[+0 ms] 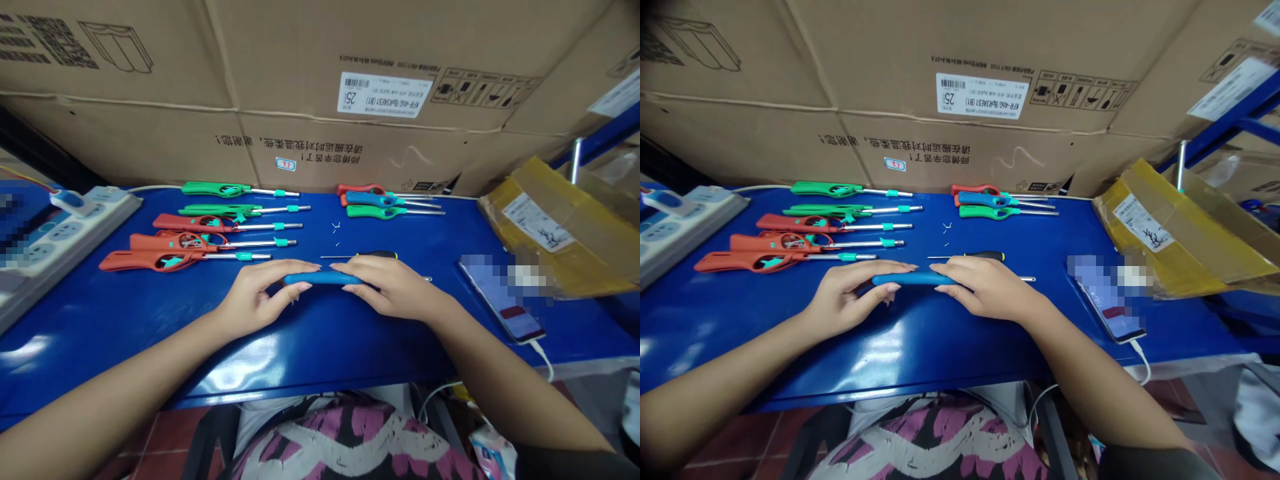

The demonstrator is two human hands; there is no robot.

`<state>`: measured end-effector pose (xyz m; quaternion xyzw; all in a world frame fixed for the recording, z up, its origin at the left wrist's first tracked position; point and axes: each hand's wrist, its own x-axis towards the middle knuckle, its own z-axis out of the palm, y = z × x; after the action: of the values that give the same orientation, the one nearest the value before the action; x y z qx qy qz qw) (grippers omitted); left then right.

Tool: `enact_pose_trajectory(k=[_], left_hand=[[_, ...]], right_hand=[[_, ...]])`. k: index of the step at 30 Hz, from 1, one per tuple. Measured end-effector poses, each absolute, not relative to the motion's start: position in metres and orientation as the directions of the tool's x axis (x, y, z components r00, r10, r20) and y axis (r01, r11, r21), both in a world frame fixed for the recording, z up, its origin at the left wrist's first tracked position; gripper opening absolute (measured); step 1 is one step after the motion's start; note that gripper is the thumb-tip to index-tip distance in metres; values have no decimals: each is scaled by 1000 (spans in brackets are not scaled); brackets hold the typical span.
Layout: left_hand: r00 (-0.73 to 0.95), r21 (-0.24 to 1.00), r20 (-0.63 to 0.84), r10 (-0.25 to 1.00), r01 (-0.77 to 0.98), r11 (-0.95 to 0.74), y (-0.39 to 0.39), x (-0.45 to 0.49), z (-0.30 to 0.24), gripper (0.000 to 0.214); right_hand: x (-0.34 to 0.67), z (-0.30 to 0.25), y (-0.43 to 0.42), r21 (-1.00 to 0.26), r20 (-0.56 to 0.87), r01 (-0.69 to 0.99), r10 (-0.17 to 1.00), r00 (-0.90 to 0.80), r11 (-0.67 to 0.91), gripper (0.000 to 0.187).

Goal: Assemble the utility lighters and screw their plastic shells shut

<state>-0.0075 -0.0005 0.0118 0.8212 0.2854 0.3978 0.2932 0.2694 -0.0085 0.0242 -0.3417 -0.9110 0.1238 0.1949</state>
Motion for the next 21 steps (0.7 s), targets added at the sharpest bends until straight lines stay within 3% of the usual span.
enact_pose_trajectory(k=[3,7,15,21], left_hand=[[490,776,441,752,214,-594,3,-10,14,22],[455,825,369,810,240,-511,7,-16,17,25],[670,563,341,660,417,-714,9,-14,16,29],[616,602,359,701,422,-678,12,-19,20,20]], right_hand=[[276,27,-6,-338,231,627,708,-668,702,41],[281,29,-3,-290,185,690,747,-639,663,27],[271,31,-4,-145,63,754,767,-639,640,26],[288,41,-2,-226,183,733,767,-615,641,28]])
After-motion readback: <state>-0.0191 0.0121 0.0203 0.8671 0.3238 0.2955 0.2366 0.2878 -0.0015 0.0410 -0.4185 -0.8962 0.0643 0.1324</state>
